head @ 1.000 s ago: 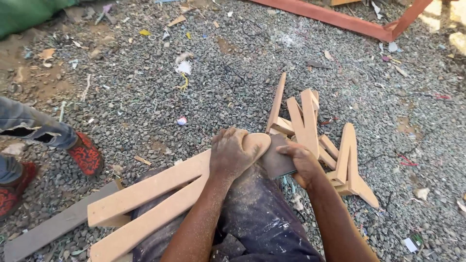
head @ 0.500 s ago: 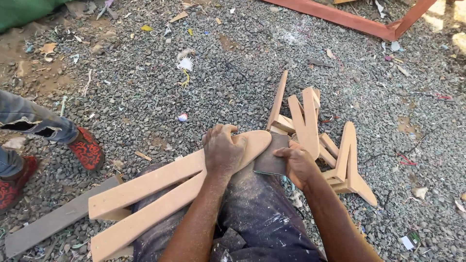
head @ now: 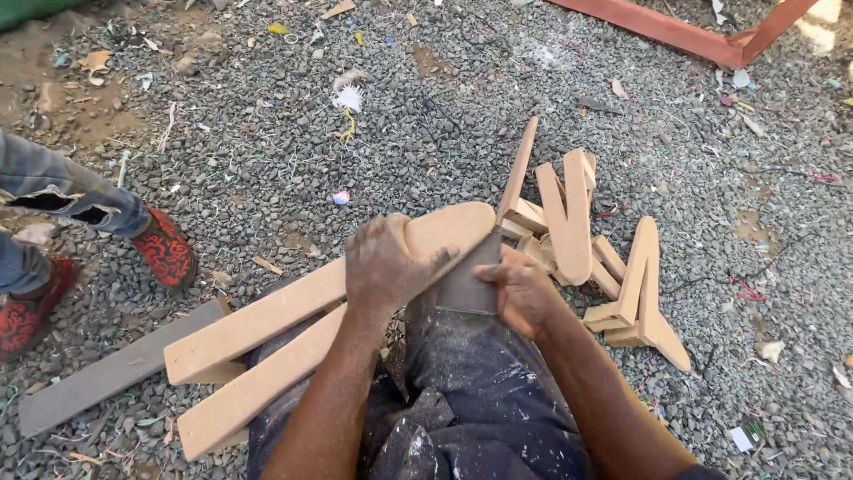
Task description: Sanding the edges and surfaces of wooden furniture components using sandpaper to smooth them.
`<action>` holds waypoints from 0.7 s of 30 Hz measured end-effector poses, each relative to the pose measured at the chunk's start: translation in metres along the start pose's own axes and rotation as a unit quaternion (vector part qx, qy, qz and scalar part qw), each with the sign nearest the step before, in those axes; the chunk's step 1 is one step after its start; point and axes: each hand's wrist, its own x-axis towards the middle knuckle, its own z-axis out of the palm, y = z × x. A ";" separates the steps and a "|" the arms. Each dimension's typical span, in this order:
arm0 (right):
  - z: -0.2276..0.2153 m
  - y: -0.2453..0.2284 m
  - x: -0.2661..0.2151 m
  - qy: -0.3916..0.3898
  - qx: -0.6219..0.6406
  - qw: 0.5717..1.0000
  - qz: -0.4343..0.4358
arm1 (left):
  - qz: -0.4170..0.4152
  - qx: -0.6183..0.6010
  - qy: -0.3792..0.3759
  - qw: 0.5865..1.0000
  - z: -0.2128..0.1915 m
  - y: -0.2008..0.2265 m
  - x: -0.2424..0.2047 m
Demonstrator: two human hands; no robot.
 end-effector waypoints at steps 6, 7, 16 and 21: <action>-0.003 -0.013 0.009 0.029 -0.015 0.997 -0.071 | -0.006 0.019 0.033 0.999 0.006 0.001 -0.004; -0.014 -0.002 0.016 0.030 -0.014 0.997 -0.071 | -0.005 0.020 0.032 0.999 0.006 -0.002 -0.003; -0.005 -0.012 0.003 -0.051 -0.048 0.996 -0.048 | 0.011 0.019 0.065 0.998 0.016 -0.008 -0.001; -0.034 -0.006 0.029 0.031 -0.067 0.994 -0.086 | 0.009 -0.002 0.044 0.999 0.020 -0.008 -0.002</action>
